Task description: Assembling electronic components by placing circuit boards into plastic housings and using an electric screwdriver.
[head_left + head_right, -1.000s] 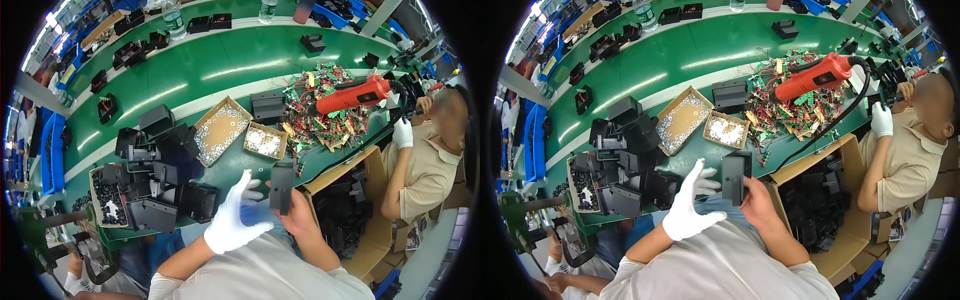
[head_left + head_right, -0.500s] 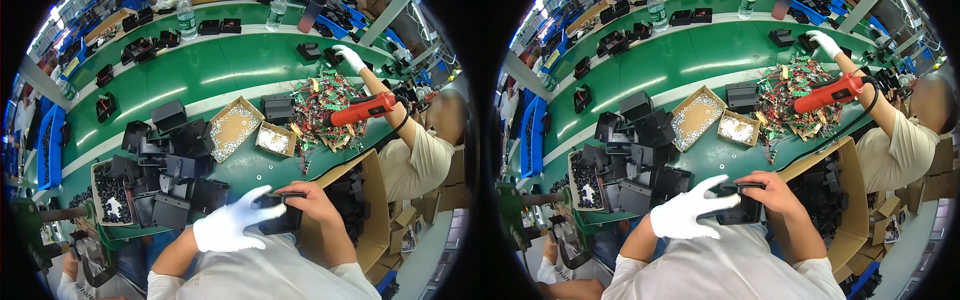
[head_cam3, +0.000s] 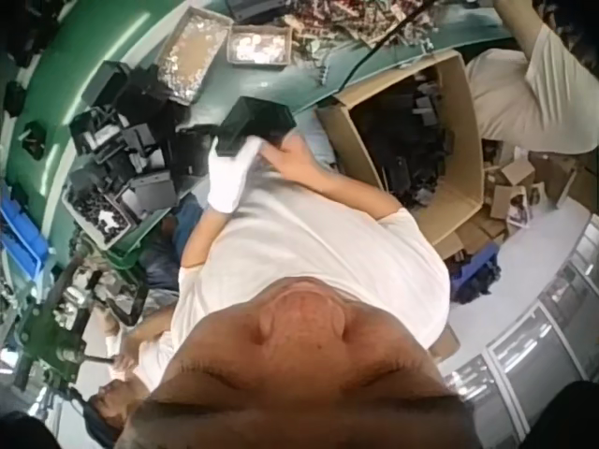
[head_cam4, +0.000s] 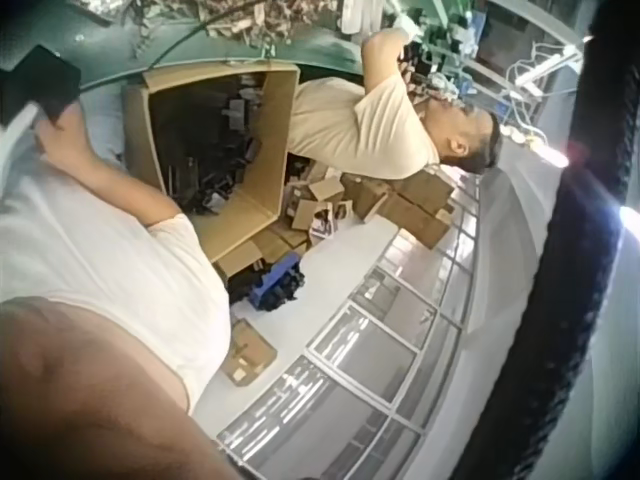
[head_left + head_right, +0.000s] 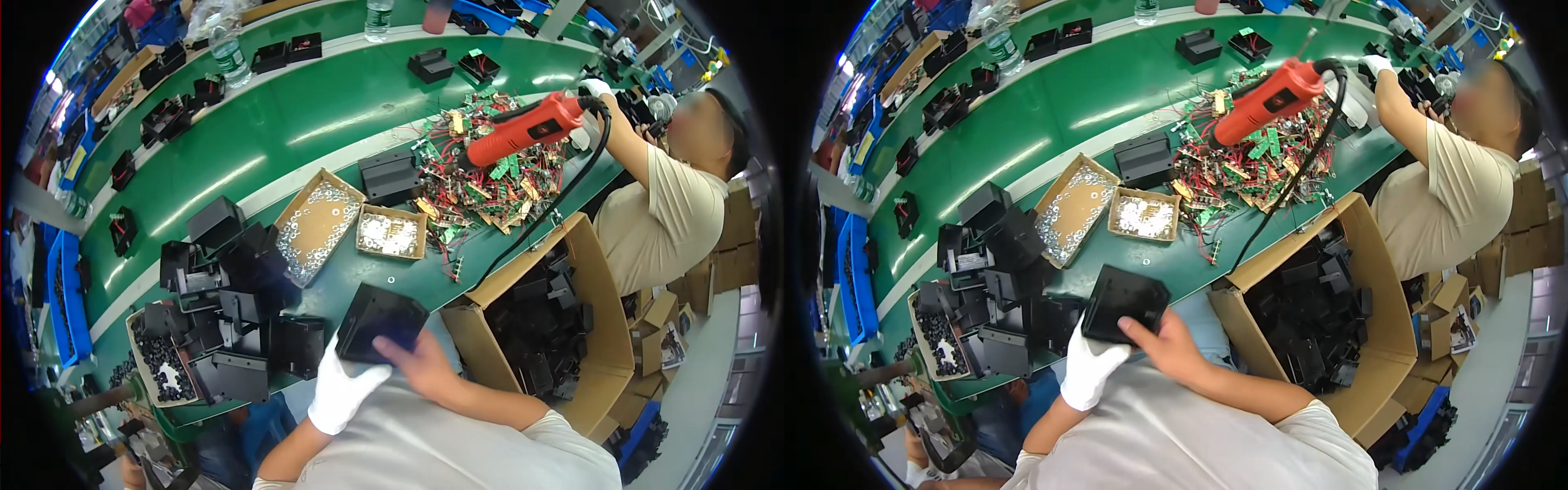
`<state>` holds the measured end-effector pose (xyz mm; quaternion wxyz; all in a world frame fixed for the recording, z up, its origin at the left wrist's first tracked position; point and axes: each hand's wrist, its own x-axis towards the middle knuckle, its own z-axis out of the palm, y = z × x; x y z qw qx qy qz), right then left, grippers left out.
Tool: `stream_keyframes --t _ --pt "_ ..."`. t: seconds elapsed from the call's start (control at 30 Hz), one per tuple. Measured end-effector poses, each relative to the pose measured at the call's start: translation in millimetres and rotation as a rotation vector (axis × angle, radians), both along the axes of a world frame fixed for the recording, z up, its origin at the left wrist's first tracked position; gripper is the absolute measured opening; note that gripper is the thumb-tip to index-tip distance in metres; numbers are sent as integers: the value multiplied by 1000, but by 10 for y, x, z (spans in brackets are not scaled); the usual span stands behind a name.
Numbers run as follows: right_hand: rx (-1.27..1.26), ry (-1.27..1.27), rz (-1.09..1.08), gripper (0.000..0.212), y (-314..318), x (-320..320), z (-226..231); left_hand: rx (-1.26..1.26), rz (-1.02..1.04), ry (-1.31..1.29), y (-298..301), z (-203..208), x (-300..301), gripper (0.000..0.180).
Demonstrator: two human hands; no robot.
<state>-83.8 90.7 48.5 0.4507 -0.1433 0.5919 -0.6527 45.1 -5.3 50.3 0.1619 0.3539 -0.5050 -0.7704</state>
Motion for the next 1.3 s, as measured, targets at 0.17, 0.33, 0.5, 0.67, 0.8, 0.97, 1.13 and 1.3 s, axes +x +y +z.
stream_keyframes --t 0.17,0.33,0.5,0.67,0.8,0.97,1.13,1.3 --pt "14 428 129 32 136 -193 43 -51 107 -111 -122 17 -183 50" --pt "-10 303 89 45 234 -443 -88 -240 -26 -167 -170 109 -240 47" --pt "16 669 287 50 271 -867 56 -84 -178 36 -240 247 -175 47" --pt "7 818 540 51 -76 -922 403 -399 -359 -141 -280 212 -185 48" --pt "-146 598 322 44 -412 -1190 328 -300 -263 -128 -282 64 -109 47" --pt "259 1600 -48 29 -1411 -1981 463 -40 -129 62 -194 75 -66 45" --pt "846 1661 317 14 -2087 -2850 -62 -299 -167 168 -387 -54 -183 43" --pt "804 1885 351 18 -1979 -2987 -86 -446 -310 91 -560 137 -397 45"
